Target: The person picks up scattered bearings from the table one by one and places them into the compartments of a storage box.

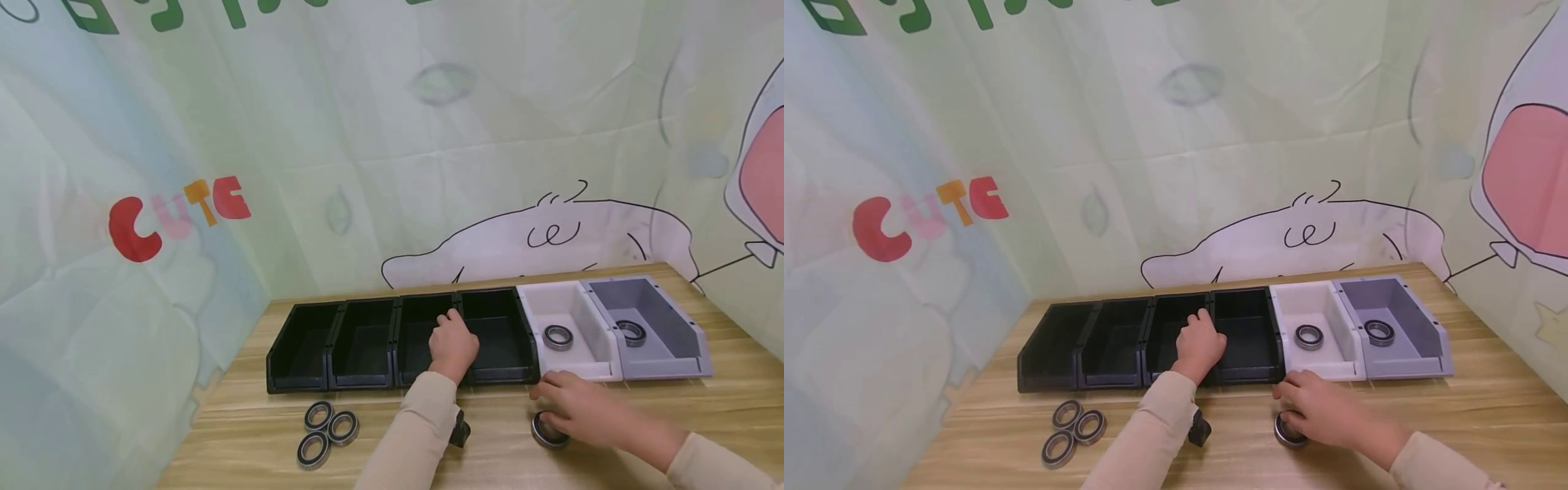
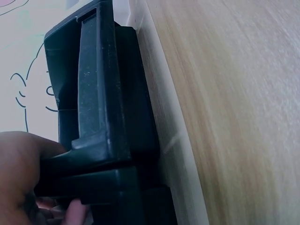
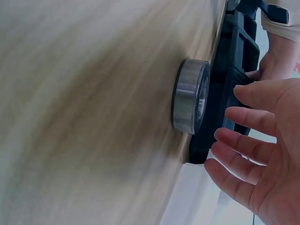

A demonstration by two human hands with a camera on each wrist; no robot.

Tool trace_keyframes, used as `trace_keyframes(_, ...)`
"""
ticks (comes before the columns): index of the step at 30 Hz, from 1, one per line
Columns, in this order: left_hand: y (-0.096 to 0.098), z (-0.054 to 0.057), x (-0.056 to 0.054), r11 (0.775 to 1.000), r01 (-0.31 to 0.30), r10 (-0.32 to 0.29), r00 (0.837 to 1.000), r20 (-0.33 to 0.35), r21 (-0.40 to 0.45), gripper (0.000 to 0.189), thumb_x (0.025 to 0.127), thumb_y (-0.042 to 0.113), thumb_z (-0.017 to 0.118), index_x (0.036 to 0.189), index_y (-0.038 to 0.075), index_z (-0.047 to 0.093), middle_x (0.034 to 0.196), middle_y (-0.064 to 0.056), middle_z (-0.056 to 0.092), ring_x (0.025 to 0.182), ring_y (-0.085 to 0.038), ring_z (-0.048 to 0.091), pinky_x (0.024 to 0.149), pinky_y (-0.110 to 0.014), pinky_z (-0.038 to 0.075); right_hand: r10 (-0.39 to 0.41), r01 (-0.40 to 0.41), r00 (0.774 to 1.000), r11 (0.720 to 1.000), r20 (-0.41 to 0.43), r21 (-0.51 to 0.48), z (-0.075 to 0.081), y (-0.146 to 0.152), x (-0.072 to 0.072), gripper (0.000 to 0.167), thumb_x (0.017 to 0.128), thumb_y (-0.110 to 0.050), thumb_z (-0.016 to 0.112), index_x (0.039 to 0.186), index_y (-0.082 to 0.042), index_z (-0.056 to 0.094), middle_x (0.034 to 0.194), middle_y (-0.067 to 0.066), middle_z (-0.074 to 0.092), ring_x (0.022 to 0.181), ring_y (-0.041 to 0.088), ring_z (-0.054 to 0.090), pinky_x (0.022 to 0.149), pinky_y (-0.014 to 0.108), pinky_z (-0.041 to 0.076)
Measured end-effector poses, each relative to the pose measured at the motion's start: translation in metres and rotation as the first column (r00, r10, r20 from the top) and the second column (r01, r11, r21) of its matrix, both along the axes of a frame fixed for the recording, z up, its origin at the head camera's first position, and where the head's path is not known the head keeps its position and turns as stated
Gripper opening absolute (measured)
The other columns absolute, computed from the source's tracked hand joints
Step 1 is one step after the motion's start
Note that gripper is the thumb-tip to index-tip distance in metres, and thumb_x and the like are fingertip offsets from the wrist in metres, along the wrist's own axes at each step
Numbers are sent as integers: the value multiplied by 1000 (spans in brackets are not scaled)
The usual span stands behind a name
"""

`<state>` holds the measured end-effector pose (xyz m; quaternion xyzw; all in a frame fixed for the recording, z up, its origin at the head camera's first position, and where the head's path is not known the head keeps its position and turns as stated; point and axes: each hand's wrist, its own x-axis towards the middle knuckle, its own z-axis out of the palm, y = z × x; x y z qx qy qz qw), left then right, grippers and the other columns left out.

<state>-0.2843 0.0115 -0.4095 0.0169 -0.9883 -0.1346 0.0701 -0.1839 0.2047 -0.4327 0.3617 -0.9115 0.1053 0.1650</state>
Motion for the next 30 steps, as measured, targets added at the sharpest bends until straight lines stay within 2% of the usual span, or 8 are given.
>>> trace_keyframes(4,0,-1,0,1000,-2,2,1000,9,8,51,87,31,60,126,4,43,115,-16,52,76,-27,59,64,-35,53,12,-13,997,1000,72,8,-5,0,3,21,78,-27,69,97,-20,62,91,-9,52,80,8,53,66,29,47)
trace_keyframes(8,0,-1,0,1000,-2,2,1000,7,13,51,86,32,60,125,4,43,114,-16,52,76,-28,59,64,-35,53,-33,24,975,999,221,44,-6,-2,10,26,82,-41,63,104,-26,61,93,-10,48,79,5,48,62,27,43)
trace_keyframes(10,0,-1,0,1000,0,0,1000,2,9,51,86,32,60,125,4,43,114,-16,52,75,-27,59,64,-35,53,-56,44,965,998,257,51,-6,-3,13,31,81,-50,61,106,-30,60,93,-11,45,78,3,45,60,25,40)
trace_keyframes(14,0,-2,0,1000,3,-3,1000,-9,3,50,86,32,60,124,4,44,112,-16,53,76,-28,59,64,-35,53,-54,45,970,998,235,44,-9,-5,16,37,76,-51,66,106,-30,59,94,-11,45,80,5,46,62,24,41)
trace_keyframes(21,0,-2,-1,1000,6,-6,1000,-17,10,49,86,31,60,123,4,44,111,-16,53,76,-28,60,65,-36,53,-108,99,963,994,248,51,-13,-12,17,34,67,-23,71,98,-32,58,89,-11,42,78,8,41,60,24,37)
trace_keyframes(26,0,-2,-1,1000,6,-6,1000,-8,13,50,86,32,60,125,4,43,113,-16,53,76,-28,60,65,-36,53,-118,113,973,993,197,40,-15,-15,18,36,62,-22,72,93,-32,57,86,-11,40,76,9,39,58,24,34)
trace_keyframes(30,-1,-2,0,1000,5,-5,1000,-6,18,50,86,31,60,124,3,43,114,-17,52,76,-28,60,65,-36,53,-117,112,974,993,194,41,-14,-16,18,36,61,-21,72,93,-32,57,86,-11,40,76,9,39,58,24,35)
